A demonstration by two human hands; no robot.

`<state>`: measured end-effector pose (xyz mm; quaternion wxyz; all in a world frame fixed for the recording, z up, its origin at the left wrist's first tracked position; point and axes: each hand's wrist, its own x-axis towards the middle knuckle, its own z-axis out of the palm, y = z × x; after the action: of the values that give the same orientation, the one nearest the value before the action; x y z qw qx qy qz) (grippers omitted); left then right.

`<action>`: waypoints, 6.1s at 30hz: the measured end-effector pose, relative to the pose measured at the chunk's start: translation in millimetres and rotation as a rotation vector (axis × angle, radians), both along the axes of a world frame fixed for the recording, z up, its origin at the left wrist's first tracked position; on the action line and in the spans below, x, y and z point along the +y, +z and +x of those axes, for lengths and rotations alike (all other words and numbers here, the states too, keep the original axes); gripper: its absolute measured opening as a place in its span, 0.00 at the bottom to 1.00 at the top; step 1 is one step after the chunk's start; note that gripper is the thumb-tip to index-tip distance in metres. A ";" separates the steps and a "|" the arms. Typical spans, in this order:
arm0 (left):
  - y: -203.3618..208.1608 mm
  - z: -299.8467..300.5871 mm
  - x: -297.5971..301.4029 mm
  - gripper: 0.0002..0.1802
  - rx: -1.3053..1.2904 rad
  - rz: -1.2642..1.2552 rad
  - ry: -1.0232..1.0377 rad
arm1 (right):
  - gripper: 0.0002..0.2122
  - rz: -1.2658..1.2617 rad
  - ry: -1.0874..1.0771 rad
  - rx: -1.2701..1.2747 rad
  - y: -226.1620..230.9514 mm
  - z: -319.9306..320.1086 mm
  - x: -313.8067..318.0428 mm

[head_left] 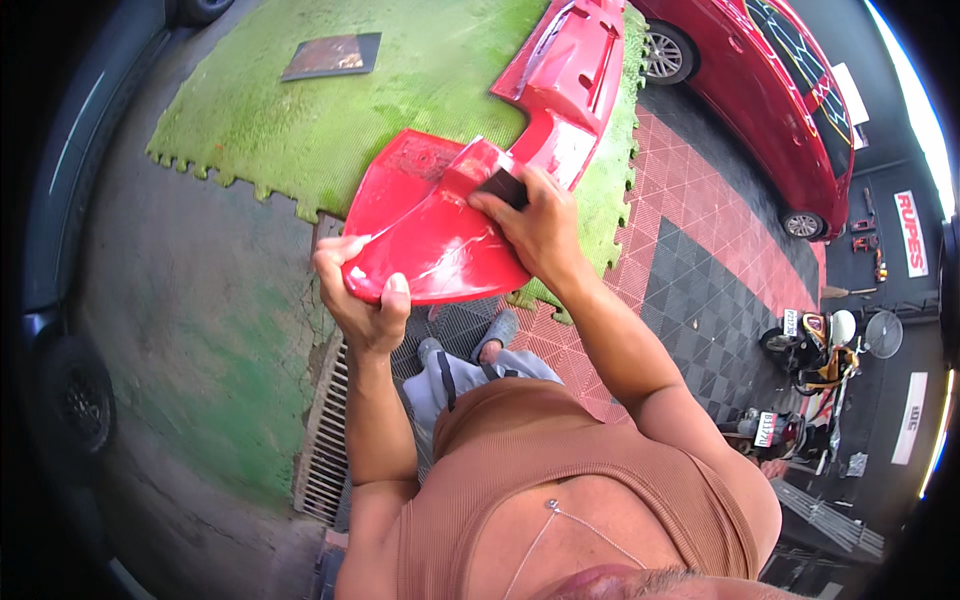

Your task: The person scrubs a red car bumper with a black sponge and wipes it with a yellow cloth. The person repeatedly dips the sponge into a bucket of water and continues scrubbing and wiping the bumper.

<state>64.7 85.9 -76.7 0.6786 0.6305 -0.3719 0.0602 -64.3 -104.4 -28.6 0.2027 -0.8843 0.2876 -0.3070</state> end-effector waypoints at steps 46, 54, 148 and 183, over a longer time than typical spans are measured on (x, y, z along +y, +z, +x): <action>-1.1 -2.2 -7.1 0.29 0.018 -0.048 0.060 | 0.24 0.312 0.314 0.402 51.0 51.4 -57.8; -5.5 -0.8 -7.6 0.29 0.012 -0.068 0.069 | 0.25 0.401 0.289 0.358 42.6 31.9 -60.2; -284.8 -210.3 -53.8 0.15 0.215 0.846 0.064 | 0.12 1.313 -0.690 -0.493 -281.4 -336.8 -290.8; -655.7 -283.6 -437.3 0.20 1.366 1.024 -0.011 | 0.11 1.348 -0.980 -0.692 -549.1 -435.8 -242.0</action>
<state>-218.9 -351.4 -732.4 0.3854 0.7557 0.1348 -0.5121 -500.1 -346.4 -577.7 0.5995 -0.2143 0.6742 -0.3743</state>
